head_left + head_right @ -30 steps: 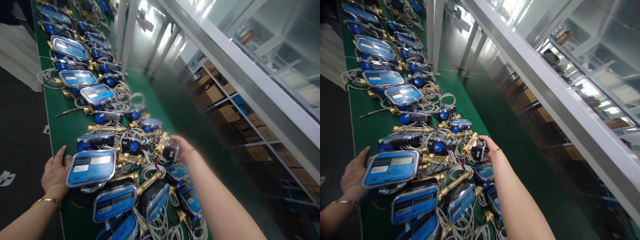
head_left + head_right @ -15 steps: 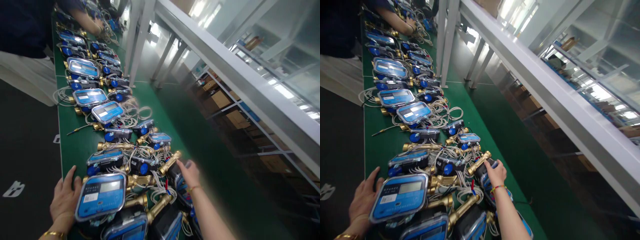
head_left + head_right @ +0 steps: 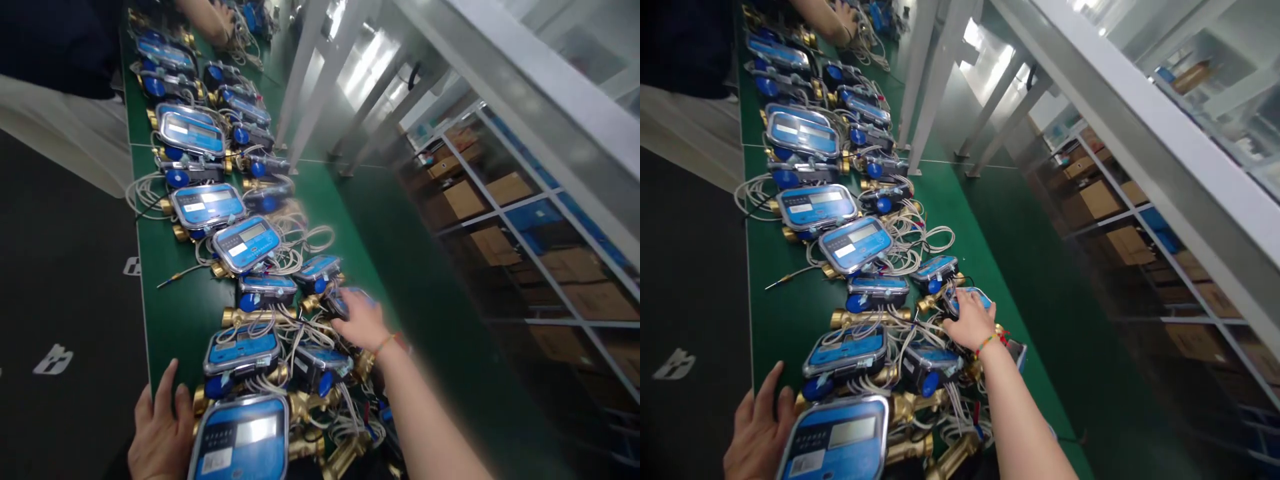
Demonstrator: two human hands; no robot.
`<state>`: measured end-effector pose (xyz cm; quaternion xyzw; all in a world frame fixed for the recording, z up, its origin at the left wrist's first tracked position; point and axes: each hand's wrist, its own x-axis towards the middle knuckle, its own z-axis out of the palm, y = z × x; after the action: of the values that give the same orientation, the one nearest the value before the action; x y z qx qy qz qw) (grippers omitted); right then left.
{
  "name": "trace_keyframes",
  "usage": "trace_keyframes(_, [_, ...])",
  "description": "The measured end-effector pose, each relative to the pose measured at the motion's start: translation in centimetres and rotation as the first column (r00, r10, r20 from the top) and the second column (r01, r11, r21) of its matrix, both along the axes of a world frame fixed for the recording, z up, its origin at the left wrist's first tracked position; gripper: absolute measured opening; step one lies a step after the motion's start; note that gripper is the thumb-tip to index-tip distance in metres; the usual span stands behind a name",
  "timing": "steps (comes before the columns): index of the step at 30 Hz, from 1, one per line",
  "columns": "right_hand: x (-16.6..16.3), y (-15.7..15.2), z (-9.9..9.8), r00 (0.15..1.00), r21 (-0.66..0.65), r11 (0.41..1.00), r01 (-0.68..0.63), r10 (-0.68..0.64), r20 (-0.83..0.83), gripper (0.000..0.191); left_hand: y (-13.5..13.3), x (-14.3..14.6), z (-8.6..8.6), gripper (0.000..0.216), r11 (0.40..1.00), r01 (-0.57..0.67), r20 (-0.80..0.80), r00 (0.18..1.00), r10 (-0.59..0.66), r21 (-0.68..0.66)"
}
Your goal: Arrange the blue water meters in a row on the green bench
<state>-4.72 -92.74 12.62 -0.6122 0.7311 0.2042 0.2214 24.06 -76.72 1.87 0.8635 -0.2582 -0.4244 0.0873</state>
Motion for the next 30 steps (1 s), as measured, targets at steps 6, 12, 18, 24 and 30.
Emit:
trace_keyframes(6, [-0.4,0.8,-0.4,0.994,0.054,0.998,-0.043,0.047,-0.093,0.075,0.3,0.0,-0.3,0.073,1.000,0.014,0.005,1.000,-0.014,0.028])
trace_keyframes(12, [0.2,-0.4,0.0,0.998,-0.080,0.996,-0.028,0.023,-0.053,0.066,1.4,-0.1,-2.0,0.070,0.994,-0.008,0.048,0.999,0.013,-0.109])
trace_keyframes(18, [1.8,-3.4,-1.1,0.977,-0.378,0.904,-0.199,0.213,-0.004,0.077,2.4,0.2,-3.6,0.069,0.989,0.041,0.115,0.993,-0.025,-0.142])
trace_keyframes(24, [2.1,-5.3,-2.5,0.953,-0.204,0.932,-0.301,0.304,-0.020,0.072,3.2,0.1,-4.1,0.062,0.933,0.304,0.197,0.944,-0.266,-0.195])
trace_keyframes(30, [1.1,-6.3,-3.0,0.893,-0.272,0.865,-0.422,0.449,0.041,0.068,3.1,-0.1,-3.8,0.059,0.942,0.266,0.208,0.952,-0.224,-0.203])
